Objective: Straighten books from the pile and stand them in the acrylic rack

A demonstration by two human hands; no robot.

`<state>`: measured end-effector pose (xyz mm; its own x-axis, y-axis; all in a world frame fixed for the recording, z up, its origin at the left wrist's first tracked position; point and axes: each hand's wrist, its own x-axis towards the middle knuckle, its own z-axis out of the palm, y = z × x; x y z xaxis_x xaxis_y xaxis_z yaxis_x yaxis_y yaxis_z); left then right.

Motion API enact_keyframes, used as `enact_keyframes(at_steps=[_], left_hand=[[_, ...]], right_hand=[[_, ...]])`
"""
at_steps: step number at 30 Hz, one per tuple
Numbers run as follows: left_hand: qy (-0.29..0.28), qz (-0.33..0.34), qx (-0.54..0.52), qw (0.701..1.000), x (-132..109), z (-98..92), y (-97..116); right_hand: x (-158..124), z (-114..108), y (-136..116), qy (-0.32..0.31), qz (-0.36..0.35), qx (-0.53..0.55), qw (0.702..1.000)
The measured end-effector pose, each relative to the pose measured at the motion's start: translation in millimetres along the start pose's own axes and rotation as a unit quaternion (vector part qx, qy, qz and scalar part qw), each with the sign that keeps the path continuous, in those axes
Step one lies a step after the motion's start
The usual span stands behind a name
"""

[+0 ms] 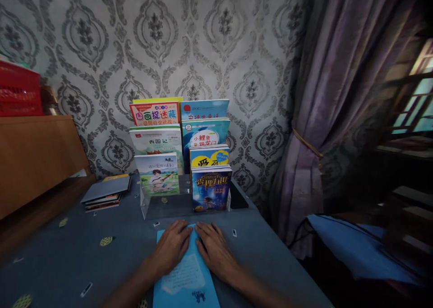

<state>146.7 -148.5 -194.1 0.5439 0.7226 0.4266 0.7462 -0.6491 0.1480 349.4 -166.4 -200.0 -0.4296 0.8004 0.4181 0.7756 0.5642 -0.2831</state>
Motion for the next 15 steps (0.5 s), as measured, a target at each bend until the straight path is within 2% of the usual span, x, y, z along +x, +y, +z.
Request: enact_keyframes(at_steps=[10,15], left_hand=[[-0.003,0.009,-0.001,1.0,0.5,-4.2,-0.4],[-0.027,0.007,0.005,1.0,2.0,-12.0,1.4]], right_hand=[[4.0,-5.9,-7.2,-0.033,0.015,0.01,0.999],[5.2,-8.8,-9.9,-0.044,0.017,0.005,0.999]])
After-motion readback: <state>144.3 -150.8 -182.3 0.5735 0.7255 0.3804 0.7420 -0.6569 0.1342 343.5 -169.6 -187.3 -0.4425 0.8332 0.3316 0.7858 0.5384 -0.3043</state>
